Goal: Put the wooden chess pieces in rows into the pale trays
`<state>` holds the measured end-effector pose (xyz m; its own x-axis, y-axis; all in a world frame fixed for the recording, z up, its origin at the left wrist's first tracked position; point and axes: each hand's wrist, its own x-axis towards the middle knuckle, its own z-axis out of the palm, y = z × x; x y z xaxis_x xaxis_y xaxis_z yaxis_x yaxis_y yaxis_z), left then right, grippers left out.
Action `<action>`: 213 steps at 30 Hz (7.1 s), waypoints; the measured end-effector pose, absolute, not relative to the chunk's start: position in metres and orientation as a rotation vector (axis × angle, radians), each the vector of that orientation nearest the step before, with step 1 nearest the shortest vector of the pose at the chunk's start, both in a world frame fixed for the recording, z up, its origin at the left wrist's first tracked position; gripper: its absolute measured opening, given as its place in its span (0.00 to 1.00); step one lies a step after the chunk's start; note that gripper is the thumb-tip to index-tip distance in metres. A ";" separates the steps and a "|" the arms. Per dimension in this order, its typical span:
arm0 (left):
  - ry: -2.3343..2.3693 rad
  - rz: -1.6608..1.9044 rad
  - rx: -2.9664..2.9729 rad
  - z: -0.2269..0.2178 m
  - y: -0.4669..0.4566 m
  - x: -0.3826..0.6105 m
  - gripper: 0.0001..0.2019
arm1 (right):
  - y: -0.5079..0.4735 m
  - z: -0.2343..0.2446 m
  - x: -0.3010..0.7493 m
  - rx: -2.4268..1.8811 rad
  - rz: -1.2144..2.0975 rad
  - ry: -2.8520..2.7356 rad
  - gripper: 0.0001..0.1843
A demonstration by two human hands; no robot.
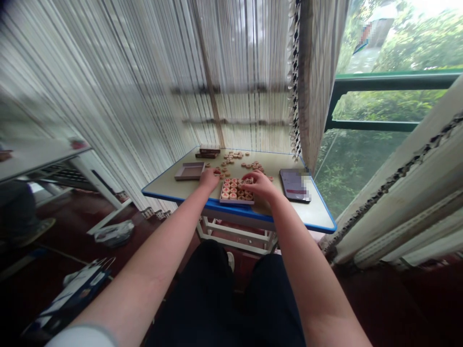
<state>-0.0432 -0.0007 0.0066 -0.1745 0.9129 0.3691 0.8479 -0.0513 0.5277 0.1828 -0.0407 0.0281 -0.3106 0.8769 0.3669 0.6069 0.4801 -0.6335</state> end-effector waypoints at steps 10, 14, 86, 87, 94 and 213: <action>2.070 1.080 1.951 0.006 0.000 -0.044 0.10 | -0.047 0.031 0.182 -1.251 0.628 -2.164 0.17; 2.087 1.068 1.935 0.006 0.000 -0.044 0.11 | -0.047 0.030 0.182 -1.247 0.630 -2.181 0.16; 1.909 1.216 1.981 0.000 0.014 -0.045 0.10 | -0.048 0.032 0.181 -1.134 0.695 -1.924 0.09; 1.898 1.246 1.974 0.001 0.012 -0.045 0.10 | -0.047 0.031 0.181 -1.137 0.676 -1.910 0.09; 1.587 1.500 1.956 0.003 0.008 -0.041 0.08 | -0.039 0.024 0.183 -1.093 0.515 -1.924 0.12; 1.718 1.277 1.829 0.051 0.027 -0.075 0.23 | -0.055 0.043 0.175 -1.257 0.851 -1.763 0.18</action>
<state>-0.0749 0.0266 0.0511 -0.1256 0.9172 0.3782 0.6262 -0.2224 0.7473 0.1754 -0.0553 0.0431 -0.1935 0.9565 0.2181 0.4243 0.2821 -0.8605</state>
